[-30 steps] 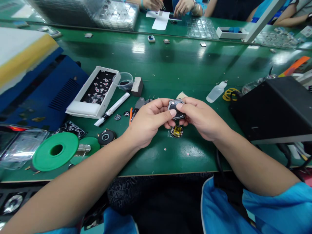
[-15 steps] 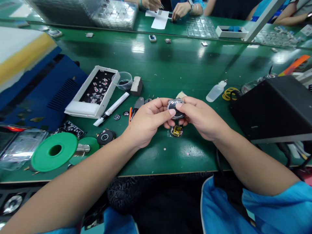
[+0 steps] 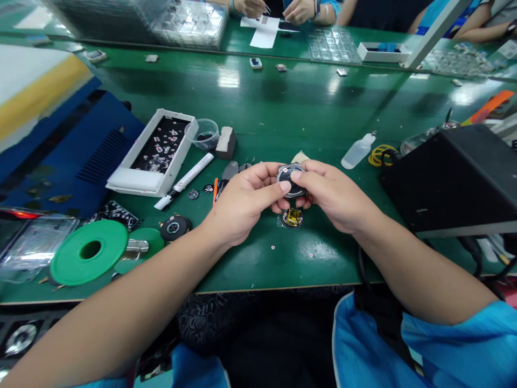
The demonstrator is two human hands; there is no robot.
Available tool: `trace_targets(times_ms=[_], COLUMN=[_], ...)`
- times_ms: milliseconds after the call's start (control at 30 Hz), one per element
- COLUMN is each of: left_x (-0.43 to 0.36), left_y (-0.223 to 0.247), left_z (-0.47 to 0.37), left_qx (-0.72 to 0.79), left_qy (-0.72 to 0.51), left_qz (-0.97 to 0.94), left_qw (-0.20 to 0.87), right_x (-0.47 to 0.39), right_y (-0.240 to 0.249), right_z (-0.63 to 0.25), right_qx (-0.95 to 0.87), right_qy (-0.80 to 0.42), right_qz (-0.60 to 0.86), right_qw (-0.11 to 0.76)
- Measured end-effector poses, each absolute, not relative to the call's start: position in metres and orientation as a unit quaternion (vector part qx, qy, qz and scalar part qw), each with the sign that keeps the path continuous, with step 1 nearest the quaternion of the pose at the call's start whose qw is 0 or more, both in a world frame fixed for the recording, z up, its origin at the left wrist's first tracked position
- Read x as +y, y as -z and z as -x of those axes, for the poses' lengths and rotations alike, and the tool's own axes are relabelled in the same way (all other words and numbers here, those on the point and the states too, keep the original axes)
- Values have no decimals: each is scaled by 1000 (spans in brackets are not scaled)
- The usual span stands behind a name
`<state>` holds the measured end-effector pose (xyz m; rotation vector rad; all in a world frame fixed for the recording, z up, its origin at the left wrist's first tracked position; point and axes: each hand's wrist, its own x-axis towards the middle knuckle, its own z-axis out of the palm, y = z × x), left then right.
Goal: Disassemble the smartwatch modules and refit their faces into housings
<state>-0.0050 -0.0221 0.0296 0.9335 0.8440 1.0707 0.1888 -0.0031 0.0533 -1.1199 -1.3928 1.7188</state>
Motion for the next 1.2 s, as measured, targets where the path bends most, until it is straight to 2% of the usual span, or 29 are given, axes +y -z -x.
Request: trace_targets(times_ms=[667,900,1200], left_x=[-22,-26,-24], left_y=[-30,-32,-26], left_z=[7,2,6], left_qx=[389,378,384], left_qy=[-468,-476,-476], left_qz=[-433,-513,-488], left_qw=[665,606,622], right_x=[-3,-3,-2], right_y=[-54,-50,-48], right_z=[-189,-192,-191], right_qx=[-522,-558,-559], right_qy=[-660,-610,-595], right_qz=[428,444,462], right_qw=[330,345,348])
